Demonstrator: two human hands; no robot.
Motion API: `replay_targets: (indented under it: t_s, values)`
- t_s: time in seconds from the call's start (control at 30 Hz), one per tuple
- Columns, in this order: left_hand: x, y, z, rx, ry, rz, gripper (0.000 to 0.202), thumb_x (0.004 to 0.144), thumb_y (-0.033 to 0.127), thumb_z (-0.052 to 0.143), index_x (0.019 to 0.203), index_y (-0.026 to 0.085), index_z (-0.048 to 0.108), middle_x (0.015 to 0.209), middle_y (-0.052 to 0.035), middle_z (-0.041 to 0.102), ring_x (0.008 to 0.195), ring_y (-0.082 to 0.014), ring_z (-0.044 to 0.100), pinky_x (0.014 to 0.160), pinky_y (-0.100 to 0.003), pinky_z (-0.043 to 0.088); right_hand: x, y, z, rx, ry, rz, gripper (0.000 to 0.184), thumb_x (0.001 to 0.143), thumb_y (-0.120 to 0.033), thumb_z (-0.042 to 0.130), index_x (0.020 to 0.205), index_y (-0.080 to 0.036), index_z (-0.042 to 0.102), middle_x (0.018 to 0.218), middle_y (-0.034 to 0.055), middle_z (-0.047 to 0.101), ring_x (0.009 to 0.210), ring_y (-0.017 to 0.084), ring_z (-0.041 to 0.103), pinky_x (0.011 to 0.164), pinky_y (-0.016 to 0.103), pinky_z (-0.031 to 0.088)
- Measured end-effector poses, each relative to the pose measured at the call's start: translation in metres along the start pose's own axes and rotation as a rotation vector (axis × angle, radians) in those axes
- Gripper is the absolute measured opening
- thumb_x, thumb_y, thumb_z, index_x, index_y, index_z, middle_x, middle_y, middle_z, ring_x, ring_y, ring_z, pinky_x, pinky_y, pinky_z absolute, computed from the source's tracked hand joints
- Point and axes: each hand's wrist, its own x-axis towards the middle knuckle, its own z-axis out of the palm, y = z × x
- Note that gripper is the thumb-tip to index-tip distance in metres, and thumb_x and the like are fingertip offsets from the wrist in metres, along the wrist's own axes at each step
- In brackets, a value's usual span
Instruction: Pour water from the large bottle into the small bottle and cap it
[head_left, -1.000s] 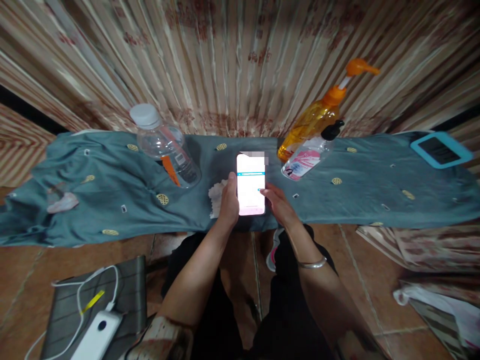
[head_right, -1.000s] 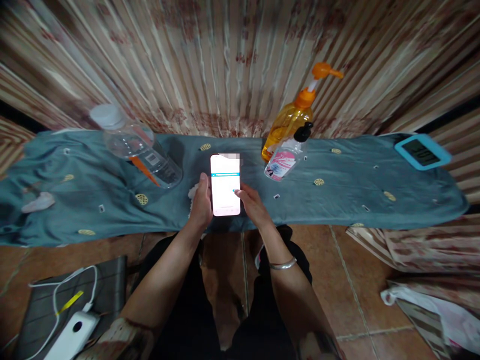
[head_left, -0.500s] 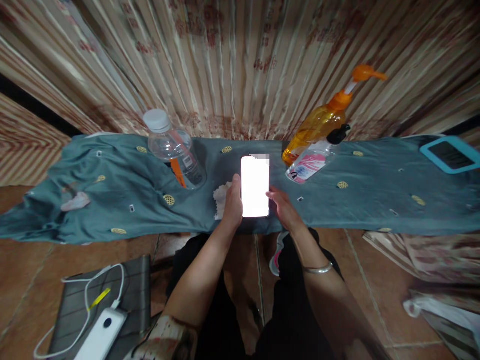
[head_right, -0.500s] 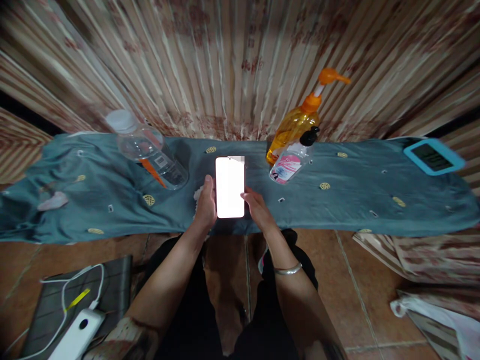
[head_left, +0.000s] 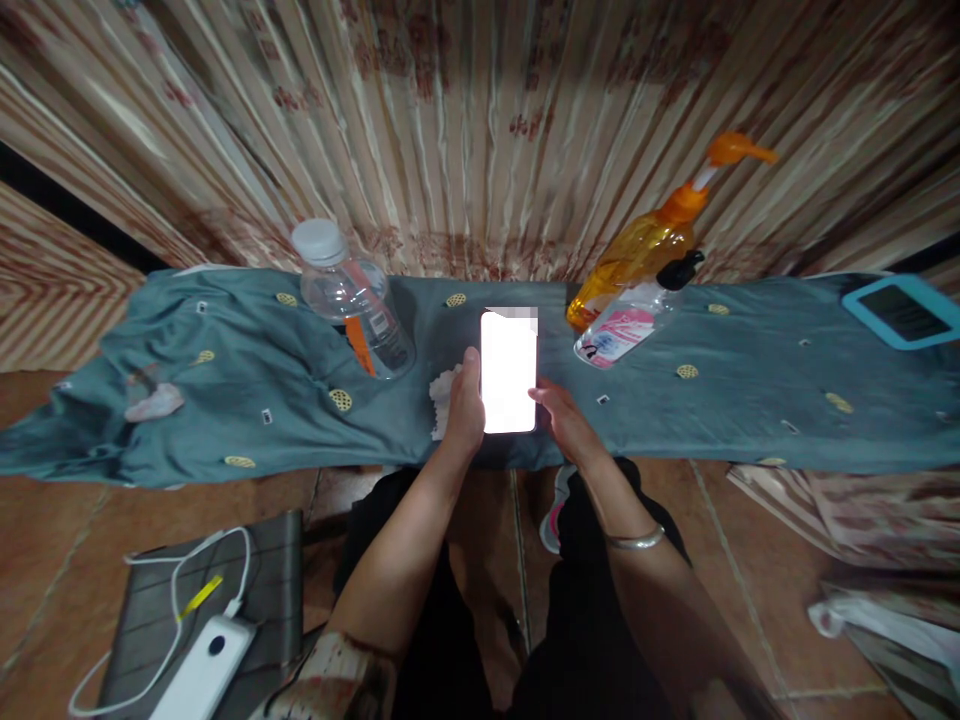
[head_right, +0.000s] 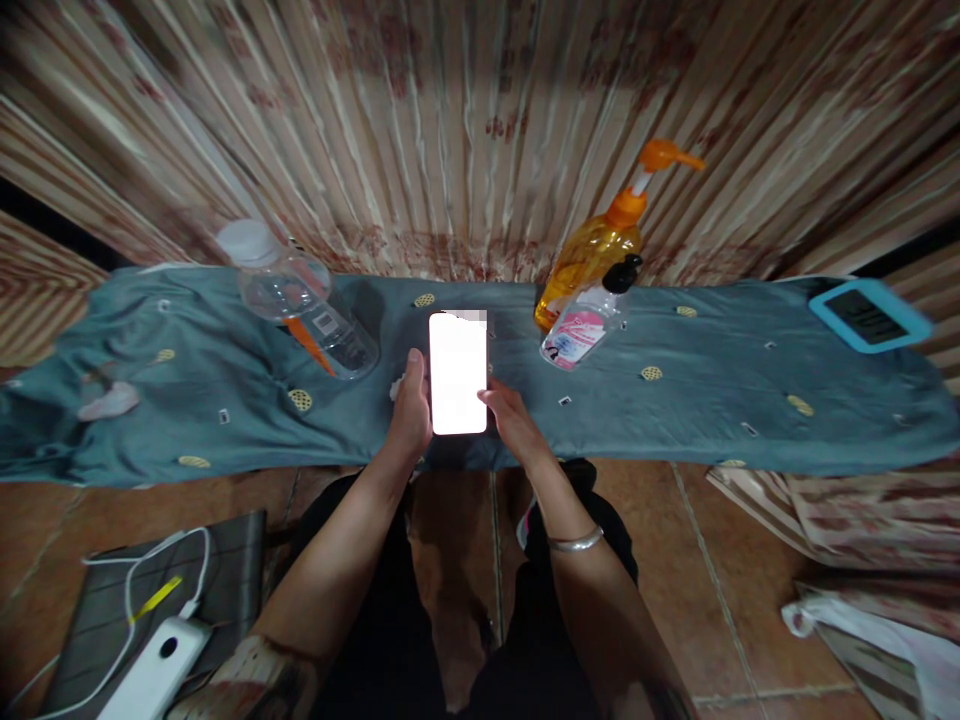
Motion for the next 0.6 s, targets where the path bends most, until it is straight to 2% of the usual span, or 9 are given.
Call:
replay_targets:
  t_s: [0.27, 0.43, 0.6]
  values:
    - [-0.002, 0.004, 0.000, -0.013, 0.016, 0.044, 0.066, 0.086, 0.071, 0.043, 0.106, 0.014, 0.070, 0.086, -0.0111, 0.077, 0.073, -0.0228, 0.071, 0.057, -0.028, 0.050, -0.001, 0.001, 0.002, -0.013, 0.011, 0.030, 0.023, 0.078, -0.040, 0.057, 0.089, -0.026, 0.072, 0.093, -0.0006, 0.074, 0.102, 0.024, 0.066, 0.101, 0.043, 0.046]
    - [-0.001, 0.004, -0.002, 0.017, 0.038, 0.009, 0.069, 0.083, 0.075, 0.042, 0.106, 0.015, 0.070, 0.079, -0.0092, 0.076, 0.070, -0.0218, 0.071, 0.054, -0.027, 0.049, -0.004, -0.003, 0.007, 0.039, -0.009, 0.116, 0.028, 0.075, -0.043, 0.058, 0.091, -0.025, 0.071, 0.084, 0.0000, 0.073, 0.091, 0.025, 0.067, 0.085, 0.043, 0.055]
    - [-0.001, 0.003, -0.004, 0.020, 0.043, 0.035, 0.069, 0.081, 0.076, 0.044, 0.103, 0.016, 0.071, 0.078, -0.0080, 0.076, 0.069, -0.0219, 0.072, 0.050, -0.026, 0.048, -0.006, -0.009, 0.011, 0.093, -0.026, 0.191, 0.031, 0.069, -0.045, 0.060, 0.090, -0.025, 0.070, 0.083, 0.0013, 0.072, 0.087, 0.026, 0.067, 0.068, 0.042, 0.059]
